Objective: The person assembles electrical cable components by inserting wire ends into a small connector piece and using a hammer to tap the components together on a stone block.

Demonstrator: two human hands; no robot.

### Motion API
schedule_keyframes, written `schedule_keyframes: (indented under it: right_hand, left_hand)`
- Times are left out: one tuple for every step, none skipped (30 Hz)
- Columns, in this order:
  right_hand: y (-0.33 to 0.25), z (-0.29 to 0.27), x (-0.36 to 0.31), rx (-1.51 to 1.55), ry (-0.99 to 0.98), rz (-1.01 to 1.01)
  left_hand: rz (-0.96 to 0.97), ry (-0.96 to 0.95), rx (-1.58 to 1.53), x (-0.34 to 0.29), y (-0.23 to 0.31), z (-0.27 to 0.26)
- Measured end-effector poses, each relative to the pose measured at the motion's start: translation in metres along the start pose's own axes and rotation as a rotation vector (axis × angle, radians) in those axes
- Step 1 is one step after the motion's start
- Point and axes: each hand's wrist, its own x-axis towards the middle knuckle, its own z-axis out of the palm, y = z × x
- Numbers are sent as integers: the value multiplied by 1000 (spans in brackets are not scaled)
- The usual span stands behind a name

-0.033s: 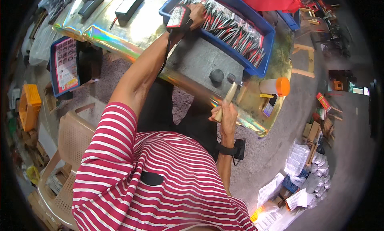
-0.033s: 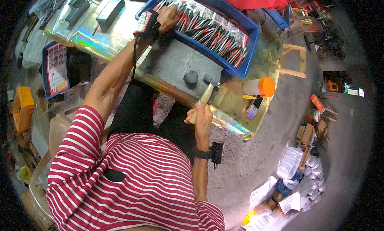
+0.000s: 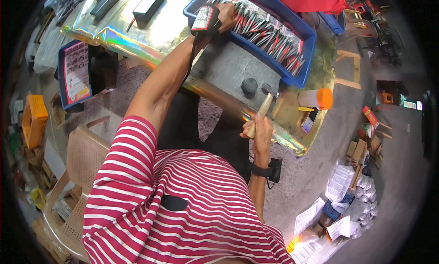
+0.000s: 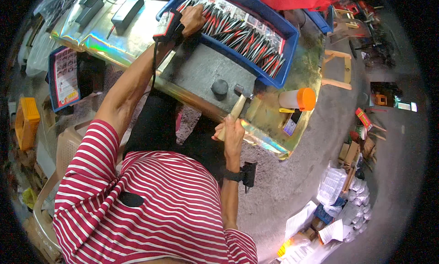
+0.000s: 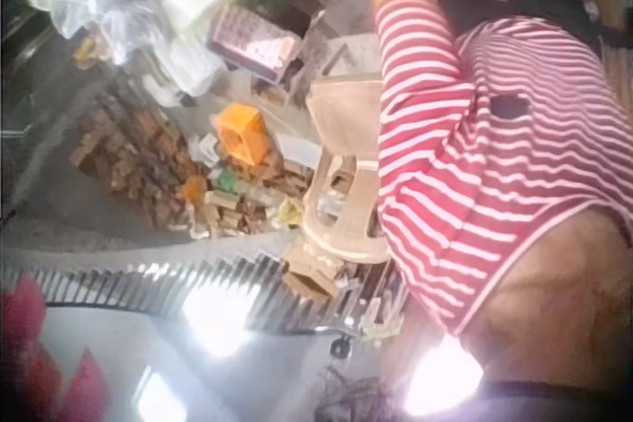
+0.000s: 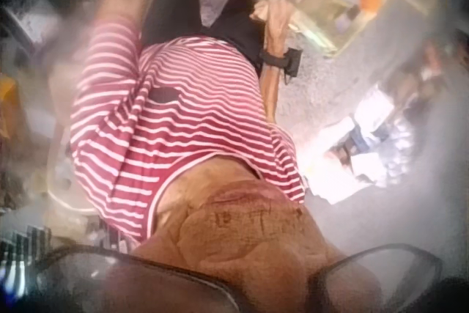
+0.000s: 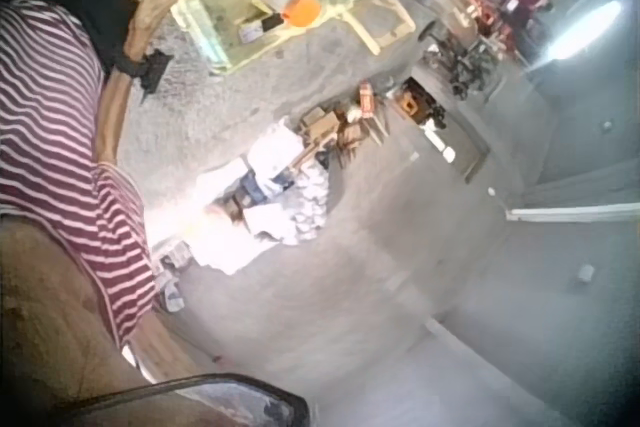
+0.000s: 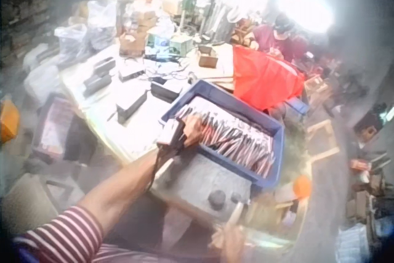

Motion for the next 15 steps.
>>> schedule_keyframes:
  right_hand:
    - [1,-3,0,2,7,11]
    - [1,-4,0,-12,-3,-5]
    - [2,-5,0,-26,-13,-22]
    - [1,-4,0,-40,-5,-20]
    - [2,-6,0,-38,-11,-16]
    - [5,-9,1,-68,-20,-44]
    - [7,-10,2,-95,-35,-74]
    - [5,-10,2,-63,-9,-34]
    - [6,-12,2,-58,-5,-31]
    - [5,-12,3,-87,28,-44]
    - [8,-15,1,-114,93,-53]
    - [9,-16,0,-106,124,-45]
    - [8,-15,2,-100,133,-46]
    - [6,-20,2,-100,159,-45]
    - [5,-25,2,-100,186,-44]
  left_hand:
    - [-49,-32,-2,-2,14,-3]
    - [-101,-59,6,-6,25,-11]
    - [-106,-64,10,-10,30,-19]
    - [-129,64,-116,-14,30,-24]
    - [-150,193,-242,-17,30,-29]
    - [-104,249,-213,-25,24,-40]
    - [-126,277,-234,-38,24,-57]
    - [-183,263,-252,-51,22,-64]
    - [-239,246,-270,-64,20,-71]
    - [-245,164,-241,-80,15,-80]
    - [-237,65,-237,-92,13,-78]
    - [-280,-11,-232,-102,13,-73]
    - [-336,-81,-222,-115,14,-74]
    - [-387,-166,-216,-124,19,-74]
    - [-434,-254,-208,-131,21,-74]
